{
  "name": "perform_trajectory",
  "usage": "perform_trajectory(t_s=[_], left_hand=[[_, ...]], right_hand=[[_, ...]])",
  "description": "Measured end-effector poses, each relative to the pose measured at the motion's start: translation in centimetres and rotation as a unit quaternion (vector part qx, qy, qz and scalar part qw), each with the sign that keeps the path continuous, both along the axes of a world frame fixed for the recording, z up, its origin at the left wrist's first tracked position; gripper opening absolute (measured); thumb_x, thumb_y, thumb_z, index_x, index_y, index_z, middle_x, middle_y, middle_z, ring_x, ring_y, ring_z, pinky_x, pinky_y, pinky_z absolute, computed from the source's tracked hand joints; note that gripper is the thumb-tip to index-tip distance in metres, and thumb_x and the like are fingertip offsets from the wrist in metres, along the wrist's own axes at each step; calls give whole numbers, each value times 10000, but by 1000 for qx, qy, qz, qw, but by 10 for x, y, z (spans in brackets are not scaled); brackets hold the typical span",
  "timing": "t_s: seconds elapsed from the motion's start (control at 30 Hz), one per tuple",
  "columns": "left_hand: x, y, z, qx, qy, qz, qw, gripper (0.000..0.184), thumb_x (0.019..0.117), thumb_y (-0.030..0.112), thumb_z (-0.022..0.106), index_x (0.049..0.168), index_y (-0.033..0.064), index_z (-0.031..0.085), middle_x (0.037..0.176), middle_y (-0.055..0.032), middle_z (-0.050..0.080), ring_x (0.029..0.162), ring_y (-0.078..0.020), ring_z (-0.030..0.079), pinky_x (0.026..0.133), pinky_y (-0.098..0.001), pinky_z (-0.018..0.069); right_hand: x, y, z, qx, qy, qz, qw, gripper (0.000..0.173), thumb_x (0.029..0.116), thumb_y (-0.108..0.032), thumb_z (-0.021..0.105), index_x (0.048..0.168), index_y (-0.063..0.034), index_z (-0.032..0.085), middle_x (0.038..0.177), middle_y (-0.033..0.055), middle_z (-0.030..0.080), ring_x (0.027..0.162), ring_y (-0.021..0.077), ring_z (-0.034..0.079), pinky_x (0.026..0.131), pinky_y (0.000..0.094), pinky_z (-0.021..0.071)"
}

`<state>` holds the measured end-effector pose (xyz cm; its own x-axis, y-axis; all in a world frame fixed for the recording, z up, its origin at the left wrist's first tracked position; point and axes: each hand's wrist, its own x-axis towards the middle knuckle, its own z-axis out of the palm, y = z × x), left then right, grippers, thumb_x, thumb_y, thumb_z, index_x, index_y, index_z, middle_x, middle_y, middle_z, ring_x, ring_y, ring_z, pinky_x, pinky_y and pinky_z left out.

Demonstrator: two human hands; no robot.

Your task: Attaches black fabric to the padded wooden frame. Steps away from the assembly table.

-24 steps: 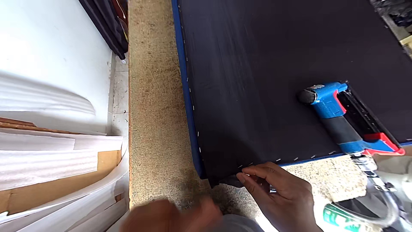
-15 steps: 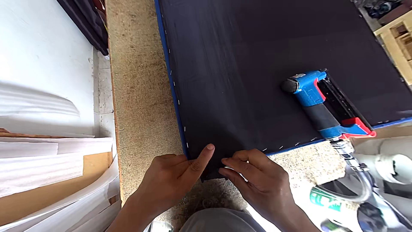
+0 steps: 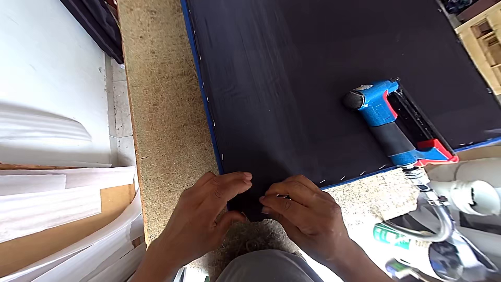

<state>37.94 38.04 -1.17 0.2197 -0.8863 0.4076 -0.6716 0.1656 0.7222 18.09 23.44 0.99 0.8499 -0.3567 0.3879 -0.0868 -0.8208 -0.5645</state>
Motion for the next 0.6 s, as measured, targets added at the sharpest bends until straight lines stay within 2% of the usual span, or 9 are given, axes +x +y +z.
perform_trajectory(t_s=[0.03,0.07,0.1,0.2,0.3,0.4,0.47,0.53,0.6], left_hand=[[5,1,1,17,22,-21,999,422,974,411,687,1355,257,589,1301,132,644,976,12,582,754,-150,467],[10,1,2,28,34,-34,998,434,986,433,661,1385,284,578,1231,153,659,936,27,576,731,-142,459],[13,1,3,33,36,-41,998,416,1004,436,632,1386,280,579,1210,167,694,925,36,597,731,-135,478],[12,-5,6,14,-14,-26,999,370,1032,324,613,1376,189,610,1055,107,765,838,6,615,717,-165,477],[2,-10,4,-39,-41,14,998,245,1004,208,656,1237,139,684,908,62,768,788,-22,621,679,-176,469],[-8,-6,-3,-83,-21,57,995,189,952,158,732,1137,140,701,915,41,717,823,-43,637,707,-170,517],[-16,-1,-10,-100,-11,81,992,176,913,126,762,1079,153,709,901,40,682,813,-50,630,694,-175,530],[-20,5,-14,-108,-6,95,990,154,901,104,759,1041,160,723,871,34,644,778,-51,607,662,-173,513],[-22,9,-16,-115,1,102,988,124,897,92,752,996,160,722,878,34,662,765,-51,608,641,-169,498]], right_hand=[[0,-2,1,3,1,5,1000,108,976,-165,688,970,-140,792,972,-8,709,976,120,649,818,253,544],[0,-4,2,5,3,12,1000,111,978,-157,681,974,-142,791,979,-9,708,983,121,647,825,254,543],[0,-6,2,7,3,21,1000,113,978,-150,677,978,-141,790,983,-7,706,987,124,645,830,257,543],[3,-6,1,19,2,33,999,108,979,-152,678,984,-138,785,983,-13,707,998,120,647,835,258,548],[4,-5,0,36,3,49,998,119,988,-149,662,985,-126,779,971,-15,704,994,117,643,826,254,546],[3,-8,-1,78,-3,64,995,165,1011,-236,661,990,-119,776,973,-21,709,999,103,648,838,247,549],[3,-11,1,93,-10,49,994,178,990,-275,696,1011,-121,784,991,-25,715,998,91,654,847,240,559],[5,-12,0,49,-3,37,998,168,951,-260,749,1044,-128,796,1013,-10,697,986,102,638,811,235,547],[9,-11,-2,-18,11,39,999,164,942,-248,758,1052,-132,793,1005,8,701,956,132,644,770,255,544]])
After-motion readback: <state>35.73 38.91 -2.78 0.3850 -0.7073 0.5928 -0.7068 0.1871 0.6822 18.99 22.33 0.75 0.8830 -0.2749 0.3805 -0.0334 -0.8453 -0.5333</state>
